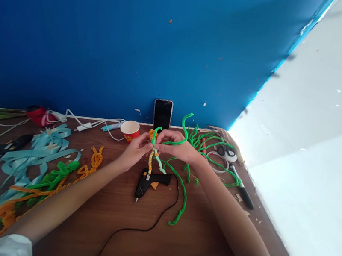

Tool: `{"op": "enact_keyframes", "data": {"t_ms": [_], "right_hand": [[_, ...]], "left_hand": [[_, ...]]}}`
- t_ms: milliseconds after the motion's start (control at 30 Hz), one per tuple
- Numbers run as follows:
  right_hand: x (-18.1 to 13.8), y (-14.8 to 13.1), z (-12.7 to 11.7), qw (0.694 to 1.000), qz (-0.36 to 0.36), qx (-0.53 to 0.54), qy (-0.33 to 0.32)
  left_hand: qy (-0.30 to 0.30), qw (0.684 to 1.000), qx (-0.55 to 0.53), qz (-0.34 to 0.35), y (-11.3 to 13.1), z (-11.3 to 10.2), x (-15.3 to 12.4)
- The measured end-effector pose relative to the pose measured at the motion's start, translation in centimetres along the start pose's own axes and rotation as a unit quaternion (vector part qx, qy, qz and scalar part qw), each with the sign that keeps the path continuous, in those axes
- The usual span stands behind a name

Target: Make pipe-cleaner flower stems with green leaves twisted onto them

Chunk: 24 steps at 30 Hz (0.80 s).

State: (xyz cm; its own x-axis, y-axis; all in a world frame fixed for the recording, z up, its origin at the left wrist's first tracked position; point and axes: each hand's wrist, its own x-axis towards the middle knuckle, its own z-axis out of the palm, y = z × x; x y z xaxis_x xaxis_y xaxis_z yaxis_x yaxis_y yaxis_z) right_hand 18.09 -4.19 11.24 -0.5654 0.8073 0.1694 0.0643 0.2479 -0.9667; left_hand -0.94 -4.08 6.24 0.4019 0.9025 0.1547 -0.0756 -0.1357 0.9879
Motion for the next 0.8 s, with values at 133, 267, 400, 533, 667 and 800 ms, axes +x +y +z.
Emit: {"op": "enact_keyframes", "data": {"t_ms": [133,267,400,533,667,800], "right_hand": [[0.0,0.2,-0.1,1.0,0.016,-0.022,-0.013],[0.1,0.5,-0.1,0.998,0.002,-0.064,0.012],[0.3,0.6,0.3,0.991,-0.034,-0.126,0.037],[0.4,0.8,0.7,0.984,-0.056,-0.17,0.024],[0.3,1.0,1.0,0.978,-0.079,-0.193,0.017],[0.3,1.0,1.0,0.962,-0.092,-0.254,0.029]], "left_hand": [[-0.011,0.998,-0.058,-0.025,-0.1,0.5,-0.1],[0.012,0.998,-0.061,-0.019,0.1,0.8,-0.3],[0.054,0.997,-0.046,-0.008,-0.2,1.0,-0.3],[0.083,0.994,-0.066,-0.035,-0.8,0.9,0.0],[0.077,0.987,-0.121,-0.074,-0.8,0.6,0.2],[0.061,0.983,-0.144,-0.097,-0.5,0.5,0.2]]}}
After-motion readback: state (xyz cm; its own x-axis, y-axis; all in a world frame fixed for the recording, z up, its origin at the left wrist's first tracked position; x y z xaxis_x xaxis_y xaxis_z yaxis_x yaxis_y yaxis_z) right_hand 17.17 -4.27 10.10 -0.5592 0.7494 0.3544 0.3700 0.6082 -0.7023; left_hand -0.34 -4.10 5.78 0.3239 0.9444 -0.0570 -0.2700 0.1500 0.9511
